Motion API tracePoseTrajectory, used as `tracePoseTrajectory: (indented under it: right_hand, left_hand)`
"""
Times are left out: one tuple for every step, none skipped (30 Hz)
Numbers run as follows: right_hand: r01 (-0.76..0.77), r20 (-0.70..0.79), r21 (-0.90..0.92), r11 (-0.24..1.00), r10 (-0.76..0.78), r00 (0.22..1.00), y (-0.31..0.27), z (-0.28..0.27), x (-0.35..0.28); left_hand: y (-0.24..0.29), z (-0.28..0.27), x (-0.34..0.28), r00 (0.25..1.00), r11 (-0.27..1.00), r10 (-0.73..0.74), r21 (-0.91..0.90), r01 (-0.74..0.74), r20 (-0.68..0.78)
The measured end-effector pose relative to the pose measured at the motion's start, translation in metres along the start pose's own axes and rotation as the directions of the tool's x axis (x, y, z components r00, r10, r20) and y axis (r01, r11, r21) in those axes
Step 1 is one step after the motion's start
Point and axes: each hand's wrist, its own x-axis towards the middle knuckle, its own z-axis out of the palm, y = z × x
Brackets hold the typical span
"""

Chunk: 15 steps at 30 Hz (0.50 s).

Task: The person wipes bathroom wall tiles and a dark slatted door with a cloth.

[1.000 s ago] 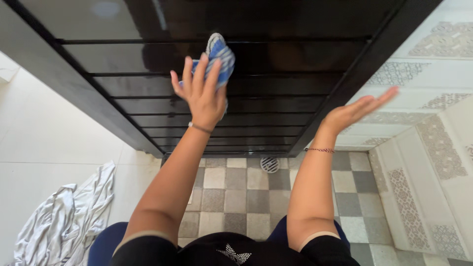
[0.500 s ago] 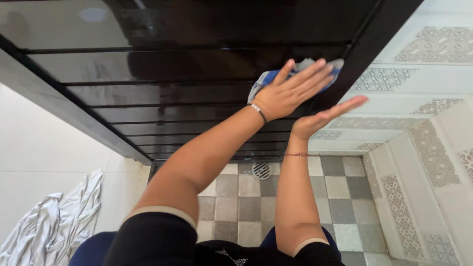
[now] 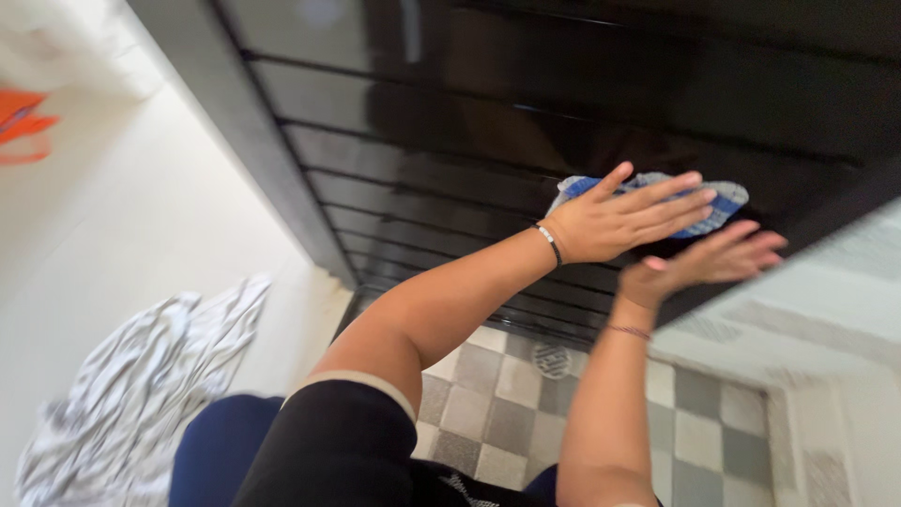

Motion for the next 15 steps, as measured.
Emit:
tracePoseTrajectory:
  right_hand:
    - [0.009, 0.019, 0.03, 1.0, -0.01, 1.0, 0.002, 0.002, -0.003]
    - [0.035, 0.038, -0.047, 0.998, -0.033, 0.999, 0.008, 0.004, -0.002]
    - [0.063, 0.057, -0.124, 0.99, -0.057, 0.997, 0.013, 0.008, -0.001]
    - [0.069, 0.064, -0.103, 0.992, -0.063, 0.996, 0.018, 0.01, -0.001]
    - [0.093, 0.064, -0.186, 0.978, -0.083, 0.995, 0.021, 0.012, 0.001]
    - [0.115, 0.065, -0.269, 0.956, -0.101, 0.993, 0.024, 0.015, 0.0]
    - [0.121, 0.072, -0.251, 0.96, -0.106, 0.992, 0.025, 0.018, -0.001]
    - [0.118, 0.053, -0.272, 0.955, -0.107, 0.993, 0.027, 0.019, -0.002]
    - [0.114, 0.034, -0.294, 0.949, -0.109, 0.993, 0.027, 0.023, -0.001]
    - [0.117, 0.042, -0.294, 0.949, -0.109, 0.993, 0.029, 0.023, -0.001]
    - [0.109, 0.025, -0.291, 0.951, -0.106, 0.994, 0.03, 0.025, -0.001]
    - [0.104, 0.005, -0.288, 0.952, -0.107, 0.994, 0.03, 0.026, 0.0]
    - [0.109, 0.009, -0.29, 0.951, -0.111, 0.994, 0.03, 0.026, 0.0]
    - [0.112, -0.006, -0.304, 0.946, -0.12, 0.993, 0.03, 0.027, 0.0]
    - [0.116, -0.02, -0.318, 0.941, -0.129, 0.991, 0.032, 0.027, 0.0]
  left_hand:
    - [-0.007, -0.008, -0.018, 0.999, 0.999, -0.03, 0.016, 0.031, -0.014]
    - [-0.015, -0.016, -0.039, 0.973, 0.85, 0.081, 0.524, 0.047, -0.217]
    - [-0.023, -0.023, -0.06, 0.911, 0.462, 0.279, 0.874, 0.149, -0.303]
    - [-0.03, -0.03, -0.083, 0.906, 0.458, 0.216, 0.857, 0.236, -0.364]
    - [-0.037, -0.039, -0.107, 0.892, 0.447, 0.154, 0.835, 0.321, -0.425]
    - [-0.045, -0.049, -0.132, 0.879, 0.59, -0.177, 0.668, 0.454, -0.442]
    - [-0.054, -0.063, -0.163, 0.795, 0.647, -0.487, 0.463, 0.607, -0.362]
    - [-0.061, -0.077, -0.195, 0.758, 0.638, -0.349, 0.452, 0.623, -0.552]
    - [-0.066, -0.085, -0.218, 0.674, 0.458, -0.274, 0.523, 0.719, -0.686]
    - [-0.074, -0.094, -0.238, 0.603, 0.36, -0.193, 0.516, 0.777, -0.774]
    - [-0.081, -0.106, -0.26, 0.567, 0.319, -0.119, 0.51, 0.799, -0.815]
    - [-0.086, -0.116, -0.277, 0.528, 0.281, -0.038, 0.498, 0.82, -0.848]
    - [-0.088, -0.122, -0.289, 0.525, 0.281, -0.043, 0.494, 0.823, -0.85]
    - [-0.089, -0.128, -0.296, 0.485, 0.278, -0.02, 0.461, 0.843, -0.874]
    - [-0.088, -0.131, -0.299, 0.444, 0.275, 0.003, 0.428, 0.861, -0.896]
